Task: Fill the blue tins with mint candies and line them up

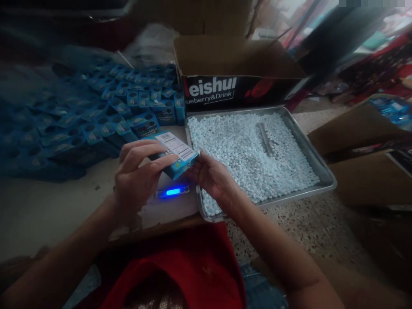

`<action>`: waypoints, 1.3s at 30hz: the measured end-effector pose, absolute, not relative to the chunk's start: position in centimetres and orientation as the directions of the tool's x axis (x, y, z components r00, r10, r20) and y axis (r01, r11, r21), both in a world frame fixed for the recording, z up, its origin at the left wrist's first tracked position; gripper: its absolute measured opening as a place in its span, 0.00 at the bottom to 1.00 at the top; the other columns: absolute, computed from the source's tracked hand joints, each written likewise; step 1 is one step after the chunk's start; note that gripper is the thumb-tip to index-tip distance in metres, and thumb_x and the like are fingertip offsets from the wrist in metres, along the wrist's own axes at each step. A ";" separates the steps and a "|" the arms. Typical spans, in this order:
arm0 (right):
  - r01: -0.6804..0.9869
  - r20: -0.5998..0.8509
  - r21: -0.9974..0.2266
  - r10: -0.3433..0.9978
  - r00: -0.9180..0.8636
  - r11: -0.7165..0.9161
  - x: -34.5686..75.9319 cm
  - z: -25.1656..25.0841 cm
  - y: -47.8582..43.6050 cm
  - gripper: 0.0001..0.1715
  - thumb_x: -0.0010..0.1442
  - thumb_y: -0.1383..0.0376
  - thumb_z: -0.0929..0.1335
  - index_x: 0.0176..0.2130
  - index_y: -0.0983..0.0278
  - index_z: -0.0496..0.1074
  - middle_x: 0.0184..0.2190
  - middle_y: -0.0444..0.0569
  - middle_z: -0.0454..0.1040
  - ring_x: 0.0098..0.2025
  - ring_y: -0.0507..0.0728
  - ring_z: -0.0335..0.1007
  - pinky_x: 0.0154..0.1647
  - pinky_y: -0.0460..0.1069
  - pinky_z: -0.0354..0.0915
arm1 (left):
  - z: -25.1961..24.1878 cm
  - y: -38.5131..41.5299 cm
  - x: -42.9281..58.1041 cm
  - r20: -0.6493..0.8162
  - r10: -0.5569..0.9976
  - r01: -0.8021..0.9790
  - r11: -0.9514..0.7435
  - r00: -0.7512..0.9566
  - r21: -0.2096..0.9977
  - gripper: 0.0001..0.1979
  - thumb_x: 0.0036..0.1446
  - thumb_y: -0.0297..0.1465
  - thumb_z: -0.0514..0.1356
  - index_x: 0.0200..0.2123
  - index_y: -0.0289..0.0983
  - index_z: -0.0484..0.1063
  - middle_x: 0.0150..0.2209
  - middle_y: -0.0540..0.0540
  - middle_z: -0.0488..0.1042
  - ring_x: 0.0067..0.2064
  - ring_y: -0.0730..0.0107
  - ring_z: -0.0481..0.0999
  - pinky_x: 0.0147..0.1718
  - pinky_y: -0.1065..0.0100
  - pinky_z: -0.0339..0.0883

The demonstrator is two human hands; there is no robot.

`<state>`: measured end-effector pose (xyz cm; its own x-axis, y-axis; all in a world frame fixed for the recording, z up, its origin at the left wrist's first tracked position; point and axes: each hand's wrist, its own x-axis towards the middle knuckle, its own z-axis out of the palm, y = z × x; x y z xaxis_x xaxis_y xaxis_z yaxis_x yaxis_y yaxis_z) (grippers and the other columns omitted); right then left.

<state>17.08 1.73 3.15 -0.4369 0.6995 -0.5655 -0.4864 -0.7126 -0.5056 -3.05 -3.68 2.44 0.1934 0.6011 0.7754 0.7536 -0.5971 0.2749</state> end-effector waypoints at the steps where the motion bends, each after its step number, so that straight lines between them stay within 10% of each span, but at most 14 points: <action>1: -0.505 -0.550 -0.514 0.718 -0.426 -0.694 17.0 3.3 1.7 0.20 0.79 0.64 0.59 0.45 0.68 0.77 0.37 0.54 0.84 0.37 0.56 0.83 0.44 0.51 0.81 | 2.6 -3.5 -3.0 0.790 0.573 0.749 -0.617 0.217 0.241 0.16 0.67 0.23 0.64 0.52 0.48 0.78 0.51 0.46 0.79 0.58 0.58 0.77 0.60 0.54 0.72; 11: -0.474 -0.562 -0.532 0.711 -0.422 -0.701 17.9 3.0 1.5 0.06 0.70 0.72 0.68 0.42 0.69 0.76 0.40 0.58 0.84 0.44 0.59 0.84 0.54 0.54 0.81 | -0.4 -4.4 -3.7 0.435 0.877 0.551 -0.265 -0.203 0.792 0.13 0.66 0.31 0.67 0.53 0.41 0.78 0.52 0.44 0.77 0.55 0.60 0.78 0.60 0.56 0.73; 17: -0.397 -0.515 -0.640 0.751 -0.414 -0.658 18.5 3.0 1.6 0.22 0.59 0.83 0.68 0.50 0.68 0.78 0.47 0.56 0.83 0.49 0.57 0.84 0.55 0.47 0.80 | -1.4 -6.9 -4.6 0.136 0.935 0.219 -0.064 -0.327 0.974 0.23 0.58 0.37 0.74 0.54 0.42 0.75 0.51 0.44 0.82 0.54 0.57 0.82 0.59 0.54 0.75; 24: -0.343 -0.506 -0.714 0.789 -0.349 -0.610 17.8 3.1 2.6 0.12 0.64 0.78 0.71 0.45 0.67 0.79 0.43 0.54 0.84 0.44 0.53 0.84 0.43 0.42 0.81 | -1.7 -8.1 -3.8 -0.032 0.954 0.157 0.082 -0.298 0.984 0.23 0.60 0.45 0.71 0.53 0.42 0.75 0.48 0.46 0.84 0.50 0.58 0.84 0.52 0.58 0.80; 30: -0.115 -0.384 -0.878 0.828 -0.408 -0.464 19.0 3.9 2.0 0.08 0.63 0.66 0.77 0.44 0.65 0.83 0.30 0.45 0.78 0.25 0.46 0.67 0.22 0.40 0.66 | -1.5 -9.5 -5.9 0.195 0.918 0.332 -0.076 -0.344 0.940 0.32 0.57 0.39 0.75 0.62 0.43 0.70 0.59 0.42 0.79 0.62 0.57 0.78 0.65 0.51 0.72; 34: 0.138 -0.443 -0.877 0.662 -0.604 -0.461 20.4 4.2 -0.4 0.10 0.61 0.62 0.79 0.43 0.62 0.84 0.29 0.45 0.77 0.26 0.49 0.65 0.25 0.44 0.64 | -0.9 -12.4 -7.0 0.435 0.843 0.683 -0.115 -0.317 0.721 0.16 0.64 0.34 0.70 0.54 0.44 0.76 0.49 0.45 0.81 0.53 0.58 0.81 0.57 0.53 0.76; 39: 0.167 -0.509 -0.845 0.669 -0.542 -0.507 20.8 3.3 -2.5 0.12 0.62 0.61 0.78 0.45 0.61 0.84 0.36 0.47 0.80 0.31 0.50 0.69 0.31 0.44 0.65 | -1.5 -14.5 -4.1 0.565 0.815 0.761 -0.446 0.128 0.471 0.06 0.65 0.22 0.65 0.42 0.39 0.77 0.40 0.47 0.81 0.42 0.64 0.79 0.45 0.64 0.76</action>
